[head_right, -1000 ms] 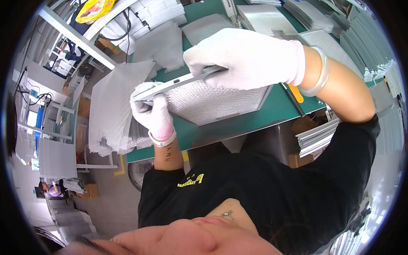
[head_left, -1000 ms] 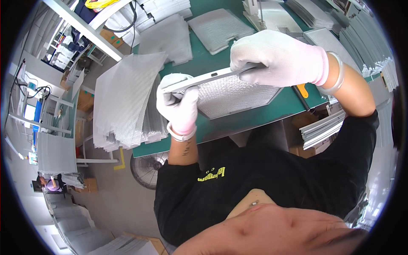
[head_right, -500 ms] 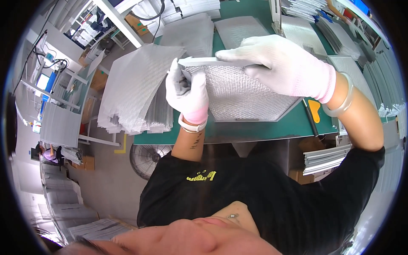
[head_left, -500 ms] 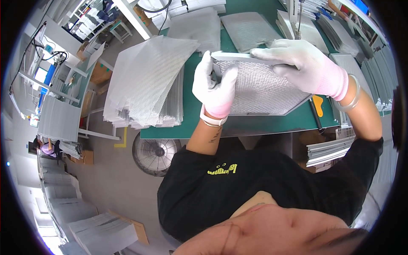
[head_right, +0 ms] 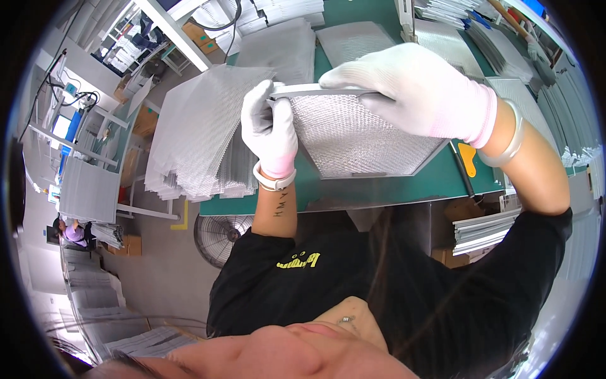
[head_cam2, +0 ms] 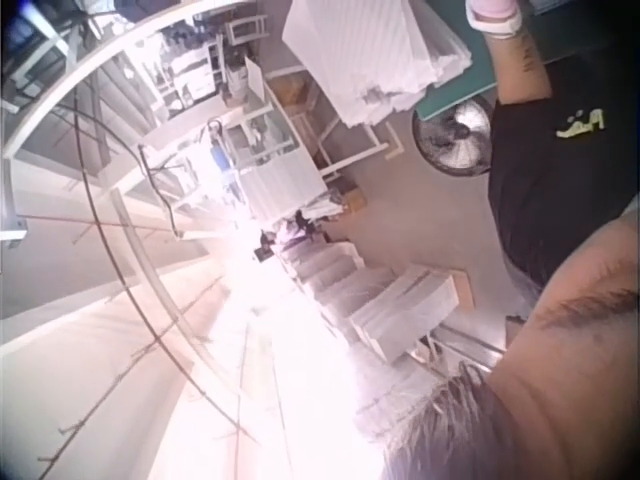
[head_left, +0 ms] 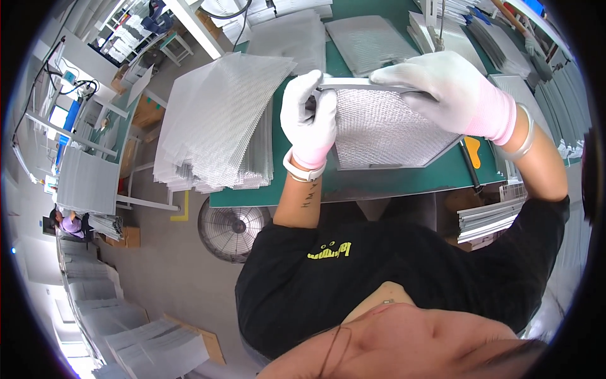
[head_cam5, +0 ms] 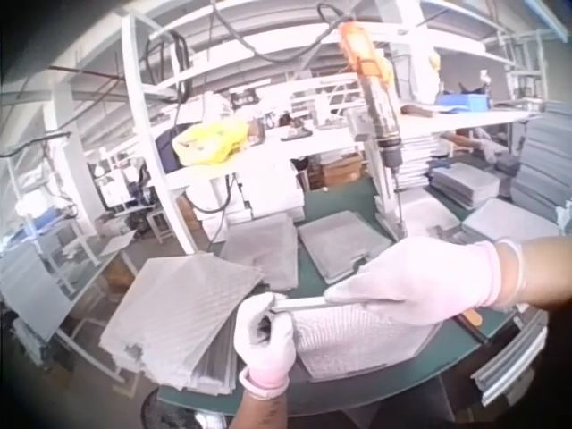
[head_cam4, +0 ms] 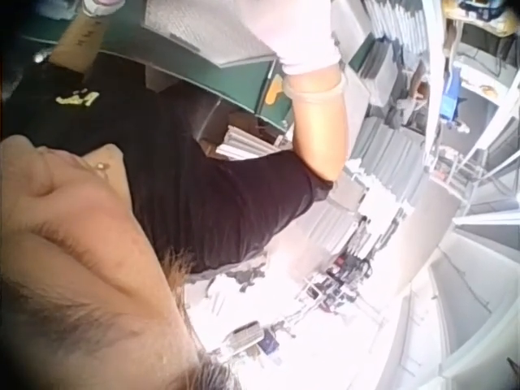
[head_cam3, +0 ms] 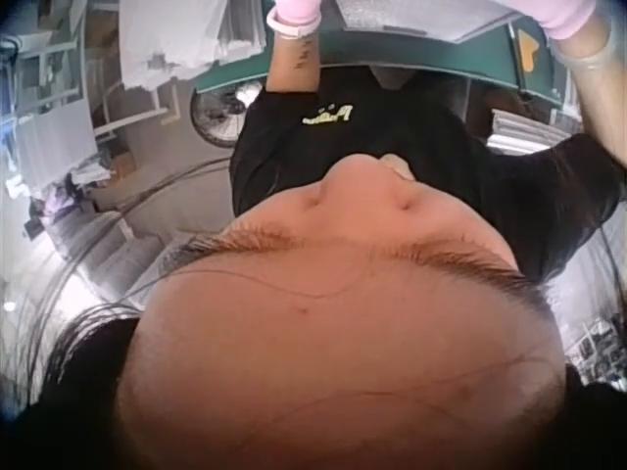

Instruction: Assembling industrial air filters by attaching metal frames to mesh layers using a drill and a mallet.

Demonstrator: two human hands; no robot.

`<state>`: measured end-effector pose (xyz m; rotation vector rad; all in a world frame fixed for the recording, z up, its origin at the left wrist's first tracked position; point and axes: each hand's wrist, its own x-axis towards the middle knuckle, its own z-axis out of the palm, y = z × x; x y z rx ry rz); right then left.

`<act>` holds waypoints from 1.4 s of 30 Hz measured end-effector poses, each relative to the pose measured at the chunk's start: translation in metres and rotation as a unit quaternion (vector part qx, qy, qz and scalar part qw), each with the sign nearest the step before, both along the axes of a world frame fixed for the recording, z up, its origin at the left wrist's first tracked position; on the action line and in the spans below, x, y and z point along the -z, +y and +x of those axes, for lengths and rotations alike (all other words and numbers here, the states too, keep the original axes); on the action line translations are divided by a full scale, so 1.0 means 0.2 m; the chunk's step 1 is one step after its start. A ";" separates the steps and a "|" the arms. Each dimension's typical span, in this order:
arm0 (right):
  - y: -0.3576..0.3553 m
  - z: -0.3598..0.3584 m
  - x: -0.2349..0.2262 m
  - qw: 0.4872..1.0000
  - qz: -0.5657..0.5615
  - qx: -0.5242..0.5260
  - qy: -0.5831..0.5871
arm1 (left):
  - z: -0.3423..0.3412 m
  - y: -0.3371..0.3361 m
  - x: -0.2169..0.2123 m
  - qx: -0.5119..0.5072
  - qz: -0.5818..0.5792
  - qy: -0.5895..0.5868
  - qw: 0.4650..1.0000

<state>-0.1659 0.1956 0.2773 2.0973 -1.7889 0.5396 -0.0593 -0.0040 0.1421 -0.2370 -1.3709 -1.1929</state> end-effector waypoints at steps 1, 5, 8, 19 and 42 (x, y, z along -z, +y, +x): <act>-0.01 0.02 -0.02 1.000 0.000 0.001 -0.001 | 0.01 -0.03 0.01 -0.005 -0.035 -0.006 0.999; -0.12 0.14 -0.09 0.985 0.067 0.063 0.148 | 0.01 -0.02 0.02 0.003 -0.053 -0.003 0.999; -0.20 0.20 -0.07 0.964 0.058 0.105 0.237 | -0.03 -0.02 0.06 -0.001 -0.078 -0.005 0.997; 0.77 -0.32 0.63 0.892 -0.157 0.420 -0.055 | 0.02 0.02 -0.46 -0.063 -0.327 0.005 0.943; 1.19 0.17 0.27 0.880 -0.200 0.300 -0.309 | -0.54 0.58 -0.01 -0.146 -0.522 -0.157 0.826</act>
